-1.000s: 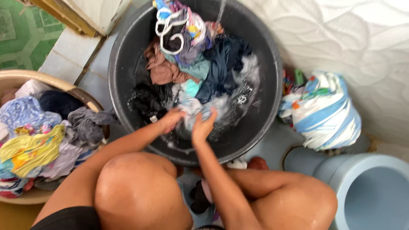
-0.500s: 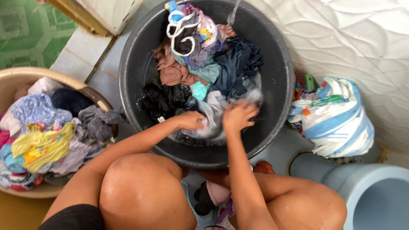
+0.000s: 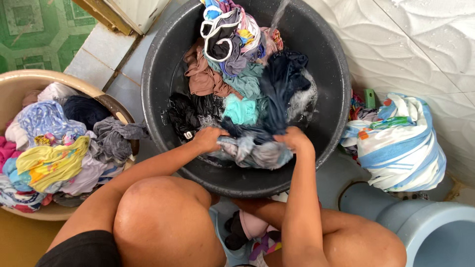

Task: The person washes clothes in a basin filled with soapy water by scrubbing them together by hand and then places them into a separate basket.

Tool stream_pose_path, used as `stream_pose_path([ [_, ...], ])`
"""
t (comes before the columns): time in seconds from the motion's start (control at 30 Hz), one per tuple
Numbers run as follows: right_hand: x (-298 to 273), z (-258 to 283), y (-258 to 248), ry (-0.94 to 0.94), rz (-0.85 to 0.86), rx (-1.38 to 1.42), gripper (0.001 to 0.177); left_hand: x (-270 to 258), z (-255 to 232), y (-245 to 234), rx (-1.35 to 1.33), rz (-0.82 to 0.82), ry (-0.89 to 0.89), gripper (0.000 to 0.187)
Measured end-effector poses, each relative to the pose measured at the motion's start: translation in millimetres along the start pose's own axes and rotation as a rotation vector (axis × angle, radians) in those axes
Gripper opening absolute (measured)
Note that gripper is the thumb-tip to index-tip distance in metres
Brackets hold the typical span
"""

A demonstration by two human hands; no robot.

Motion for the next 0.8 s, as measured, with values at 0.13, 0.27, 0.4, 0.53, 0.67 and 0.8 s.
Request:
stream_pose_path([
  [0.13, -69, 41, 1, -0.094, -0.72, -0.024, 0.108, 7, 19, 20, -0.002, 0.009, -0.045, 0.058],
  [0.27, -57, 71, 69, -0.176, -0.747, -0.003, 0.114, 14, 35, 40, -0.008, -0.038, 0.042, 0.057],
  [0.4, 8, 64, 86, -0.284, -0.797, -0.122, 0.095, 19, 45, 47, -0.042, -0.04, 0.05, 0.063],
  [0.53, 65, 62, 19, -0.382, -0.655, -0.191, 0.071, 22, 43, 47, -0.145, -0.049, 0.101, 0.064],
  [0.67, 44, 41, -8, -0.399, -1.022, 0.301, 0.063, 31, 51, 61, -0.277, -0.076, -0.075, 0.05],
  [0.8, 2, 46, 134, 0.045, -1.137, 0.283, 0.094, 49, 71, 85, -0.354, -0.095, -0.171, 0.041],
])
Point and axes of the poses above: each hand's wrist, its own x-axis towards the middle knuckle, its own y-axis out of the palm, z = x × y, the point moved 2 cm from there along x, towards the middle knuckle, and after that the axes turned 5 degrees about -z, right-handed, at the moved point
